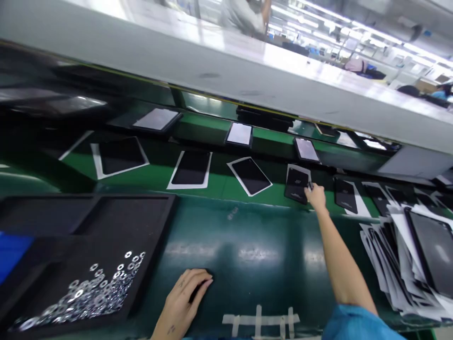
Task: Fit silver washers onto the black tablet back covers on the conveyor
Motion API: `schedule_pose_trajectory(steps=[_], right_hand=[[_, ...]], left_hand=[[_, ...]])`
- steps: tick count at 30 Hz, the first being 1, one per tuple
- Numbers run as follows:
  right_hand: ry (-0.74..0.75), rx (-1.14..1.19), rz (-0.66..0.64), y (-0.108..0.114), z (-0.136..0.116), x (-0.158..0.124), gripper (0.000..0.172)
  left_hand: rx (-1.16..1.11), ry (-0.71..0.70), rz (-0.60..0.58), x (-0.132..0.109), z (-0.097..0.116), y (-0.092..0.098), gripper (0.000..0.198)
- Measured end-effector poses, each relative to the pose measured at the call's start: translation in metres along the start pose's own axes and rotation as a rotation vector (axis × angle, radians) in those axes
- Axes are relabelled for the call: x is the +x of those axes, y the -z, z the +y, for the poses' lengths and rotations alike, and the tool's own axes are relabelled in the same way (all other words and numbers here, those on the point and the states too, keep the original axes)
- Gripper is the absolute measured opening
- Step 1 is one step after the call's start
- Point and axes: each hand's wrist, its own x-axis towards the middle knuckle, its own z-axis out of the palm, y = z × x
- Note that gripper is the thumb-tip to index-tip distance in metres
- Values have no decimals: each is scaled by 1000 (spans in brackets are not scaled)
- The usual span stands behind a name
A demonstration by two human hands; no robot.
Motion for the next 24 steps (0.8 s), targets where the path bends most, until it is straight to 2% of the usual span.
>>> schedule_pose_trajectory(steps=[5,7,9,11,14,20,24], right_hand=[[280,-101,-156,-88,-54,10,41],[284,-162,-184,-113,-75,16,44],[239,-240,-197,-126,-87,18,43],[207,-323,-220,-129,-91,17,38],[222,-428,-261,-121,-87,8,33],[253,-526,-249,-97,-76,-11,51],[205,-558,-231,-93,-67,-16,42]], left_hand=[[-41,3,-70,12,-4,0,15],[-66,27,-97,17,-4,2,18],[-97,63,-99,19,-4,2,19],[-127,104,-77,19,-4,0,19],[-166,137,-47,18,-4,-2,18],[-147,98,-86,17,-7,-3,17],[-124,103,-114,18,-7,-4,17]])
